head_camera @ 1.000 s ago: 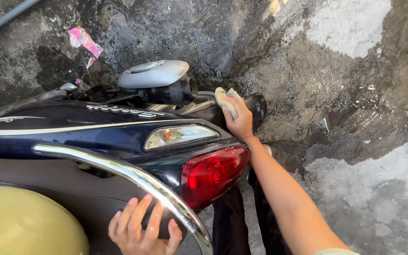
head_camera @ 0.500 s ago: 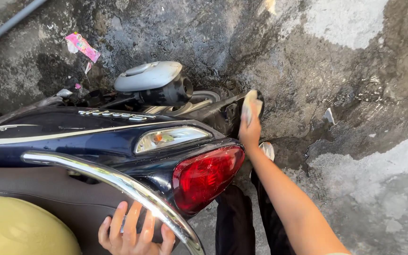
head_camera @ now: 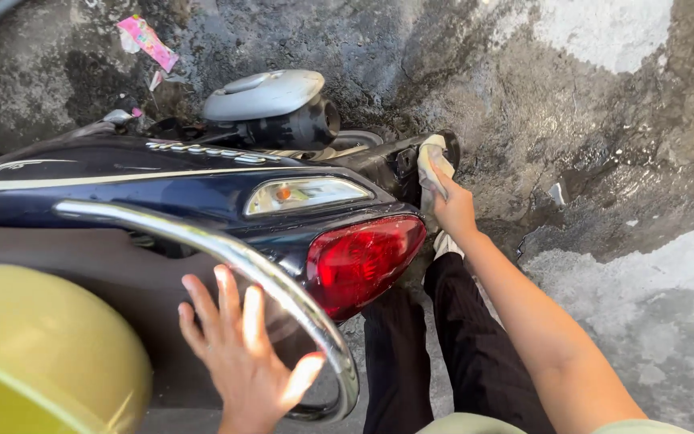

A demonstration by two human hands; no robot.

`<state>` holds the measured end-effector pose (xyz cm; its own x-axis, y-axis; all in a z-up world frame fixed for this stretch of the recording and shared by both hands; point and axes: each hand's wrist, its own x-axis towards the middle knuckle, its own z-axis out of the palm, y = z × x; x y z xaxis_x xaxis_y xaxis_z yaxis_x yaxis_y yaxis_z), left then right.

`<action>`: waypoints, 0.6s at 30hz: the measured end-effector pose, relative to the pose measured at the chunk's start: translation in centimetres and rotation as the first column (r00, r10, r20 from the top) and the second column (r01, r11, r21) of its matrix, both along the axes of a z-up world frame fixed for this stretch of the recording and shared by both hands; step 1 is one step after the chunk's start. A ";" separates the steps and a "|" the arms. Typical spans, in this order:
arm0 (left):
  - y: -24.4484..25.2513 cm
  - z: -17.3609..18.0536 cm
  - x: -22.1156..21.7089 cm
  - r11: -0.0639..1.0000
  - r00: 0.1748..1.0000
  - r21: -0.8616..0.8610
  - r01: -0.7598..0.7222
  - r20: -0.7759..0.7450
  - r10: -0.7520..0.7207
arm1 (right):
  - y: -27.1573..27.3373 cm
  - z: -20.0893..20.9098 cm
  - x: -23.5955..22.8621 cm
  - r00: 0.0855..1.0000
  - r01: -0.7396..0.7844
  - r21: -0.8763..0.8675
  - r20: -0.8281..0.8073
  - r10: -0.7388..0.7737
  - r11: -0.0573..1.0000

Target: Cleaning a scooter with a wet cloth and soapy water.

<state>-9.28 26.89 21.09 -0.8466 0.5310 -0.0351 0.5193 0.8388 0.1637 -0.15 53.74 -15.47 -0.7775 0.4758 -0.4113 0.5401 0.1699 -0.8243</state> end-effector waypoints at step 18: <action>11.6 1.6 -0.1 0.970 0.980 0.159 -0.186 0.101 0.171 | -0.4 2.7 -12.2 0.864 -0.462 0.026 -0.210 0.457 0.886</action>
<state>-9.38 38.46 22.69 -0.9259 0.3760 -0.0357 0.3414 0.8736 0.3467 -12.36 53.35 -12.79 -0.9734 0.0358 -0.2262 0.2249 0.3359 -0.9146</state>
